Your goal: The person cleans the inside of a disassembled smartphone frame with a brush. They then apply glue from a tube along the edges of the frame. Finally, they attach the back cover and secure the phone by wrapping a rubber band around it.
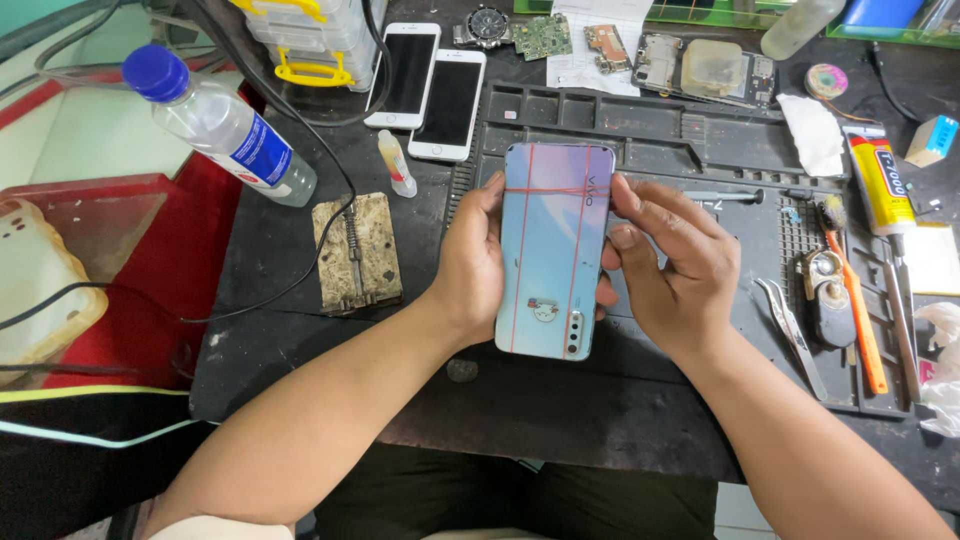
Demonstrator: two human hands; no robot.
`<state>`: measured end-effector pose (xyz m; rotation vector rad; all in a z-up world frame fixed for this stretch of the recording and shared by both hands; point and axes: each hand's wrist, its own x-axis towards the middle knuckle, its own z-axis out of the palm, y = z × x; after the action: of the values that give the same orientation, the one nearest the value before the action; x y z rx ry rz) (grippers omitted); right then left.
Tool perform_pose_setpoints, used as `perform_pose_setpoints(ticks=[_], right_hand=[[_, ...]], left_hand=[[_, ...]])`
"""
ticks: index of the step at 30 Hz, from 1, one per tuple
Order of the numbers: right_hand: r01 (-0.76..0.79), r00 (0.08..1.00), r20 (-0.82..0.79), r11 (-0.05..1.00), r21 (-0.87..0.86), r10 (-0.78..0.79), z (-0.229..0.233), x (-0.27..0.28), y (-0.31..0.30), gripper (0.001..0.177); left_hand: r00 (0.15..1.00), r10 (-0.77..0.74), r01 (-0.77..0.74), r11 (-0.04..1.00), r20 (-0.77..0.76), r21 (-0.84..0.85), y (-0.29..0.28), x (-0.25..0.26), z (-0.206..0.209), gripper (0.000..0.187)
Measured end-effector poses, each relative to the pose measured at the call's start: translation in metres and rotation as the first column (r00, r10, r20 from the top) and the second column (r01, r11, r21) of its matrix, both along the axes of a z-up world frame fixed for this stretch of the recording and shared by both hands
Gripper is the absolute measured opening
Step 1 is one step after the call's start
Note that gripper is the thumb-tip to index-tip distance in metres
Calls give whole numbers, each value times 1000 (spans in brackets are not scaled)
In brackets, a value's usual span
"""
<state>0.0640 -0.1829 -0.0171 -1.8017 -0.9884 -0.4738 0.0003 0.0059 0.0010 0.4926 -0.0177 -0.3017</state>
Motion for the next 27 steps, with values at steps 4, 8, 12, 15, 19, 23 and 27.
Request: perform_pose_setpoints(ticks=[4, 8, 12, 15, 19, 23, 27], right_hand=[[-70, 998, 1, 997, 25, 70, 16, -1, 5, 9], [17, 997, 72, 998, -61, -12, 27, 6, 0, 15], [63, 931, 363, 961, -269, 41, 44, 12, -9, 14], [113, 898, 438, 949, -296, 30, 46, 6, -5, 7], [188, 861, 509, 934, -305, -7, 46, 2, -2, 8], [288, 810, 586, 898, -333, -43, 42, 4, -1, 10], [249, 863, 503, 903, -349, -45, 40, 3, -4, 9]], left_hand=[[999, 47, -47, 998, 6, 47, 3, 1, 3, 78], [995, 100, -101, 991, 15, 89, -3, 3, -8, 77], [997, 73, -64, 944, -15, 323, -17, 3, -23, 103], [986, -79, 145, 852, -149, 504, -22, -4, -20, 105], [999, -43, 28, 786, 10, 618, -24, -7, 2, 98], [993, 38, -81, 903, 108, 421, -26, -3, 0, 77], [994, 108, -93, 928, -21, 361, -26, -2, 2, 63]])
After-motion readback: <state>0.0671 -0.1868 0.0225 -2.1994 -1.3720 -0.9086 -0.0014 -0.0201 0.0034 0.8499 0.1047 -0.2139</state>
